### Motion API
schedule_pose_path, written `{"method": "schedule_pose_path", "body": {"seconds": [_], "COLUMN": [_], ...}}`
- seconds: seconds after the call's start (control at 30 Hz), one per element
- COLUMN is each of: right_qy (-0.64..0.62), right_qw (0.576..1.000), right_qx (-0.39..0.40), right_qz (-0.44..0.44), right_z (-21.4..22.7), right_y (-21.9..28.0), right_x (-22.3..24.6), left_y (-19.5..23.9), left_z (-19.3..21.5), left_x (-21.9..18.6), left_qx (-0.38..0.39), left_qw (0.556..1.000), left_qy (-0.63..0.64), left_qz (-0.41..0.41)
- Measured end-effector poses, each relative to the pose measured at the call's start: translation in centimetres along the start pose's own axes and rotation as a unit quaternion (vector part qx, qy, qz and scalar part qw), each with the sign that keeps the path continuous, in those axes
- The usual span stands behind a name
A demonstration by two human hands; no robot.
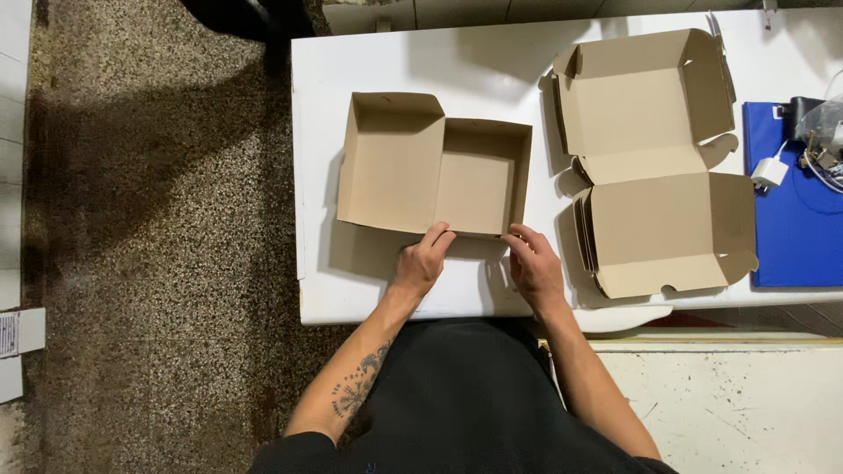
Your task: The person repeatedly picks up flat cardboard box blanks, unfolds them, and folds the flaps to form open boxes on a white countertop. They handle the boxes one at a time, placing each completed box aside on the counter.
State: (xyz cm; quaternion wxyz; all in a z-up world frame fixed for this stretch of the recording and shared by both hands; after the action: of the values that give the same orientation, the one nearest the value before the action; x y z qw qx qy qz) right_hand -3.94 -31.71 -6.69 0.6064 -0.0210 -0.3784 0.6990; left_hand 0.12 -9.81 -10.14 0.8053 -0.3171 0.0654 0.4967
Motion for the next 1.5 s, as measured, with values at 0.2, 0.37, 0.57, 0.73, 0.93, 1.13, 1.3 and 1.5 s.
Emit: {"method": "schedule_pose_path", "body": {"seconds": [0.2, 0.37, 0.57, 0.73, 0.93, 1.13, 1.3, 1.5], "right_qy": [0.047, 0.036, 0.022, 0.012, -0.010, -0.042, -0.150, -0.134], "right_qw": [0.998, 0.998, 0.996, 0.995, 0.993, 0.989, 0.974, 0.987], "right_qx": [0.031, 0.048, 0.089, 0.094, 0.106, 0.118, 0.136, 0.040], "right_qz": [0.018, 0.031, 0.007, -0.014, -0.056, -0.079, -0.102, -0.078], "right_z": [-1.2, -0.2, -0.3, 0.1, -1.1, -0.2, 0.2, 0.8], "right_y": [0.3, -1.6, -0.9, -0.1, 1.7, 1.7, 0.4, -0.1], "right_x": [-0.5, 1.1, -0.5, -1.4, -4.3, -4.2, -1.5, -1.8], "left_y": [-0.1, -1.0, -2.6, -3.2, -2.3, -1.9, -1.6, -2.5], "left_z": [1.1, 1.5, 2.3, 2.8, 2.0, 2.5, 2.3, 1.9], "left_x": [-0.7, -1.0, -1.5, -1.7, 0.5, 2.0, 2.4, 4.8], "left_qx": [-0.045, -0.029, 0.042, 0.151, 0.156, 0.072, 0.062, 0.099], "left_qw": [0.998, 0.998, 0.999, 0.986, 0.983, 0.987, 0.990, 0.992], "left_qy": [-0.042, -0.041, -0.016, 0.024, 0.044, 0.109, 0.094, 0.073], "left_qz": [-0.024, -0.025, 0.016, 0.067, 0.081, 0.092, 0.083, -0.007]}}
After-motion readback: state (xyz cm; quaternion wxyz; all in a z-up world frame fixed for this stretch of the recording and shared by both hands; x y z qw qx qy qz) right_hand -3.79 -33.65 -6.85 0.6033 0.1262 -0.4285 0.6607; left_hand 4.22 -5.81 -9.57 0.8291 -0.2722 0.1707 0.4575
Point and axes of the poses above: each hand's wrist, its own y-axis away from the middle knuckle, its own z-axis out of the back of the hand, x = y × z, the point moved 5 cm from there along -y, towards the middle knuckle, and after that the axes turned 8 degrees about -x, right-handed, at the moved point
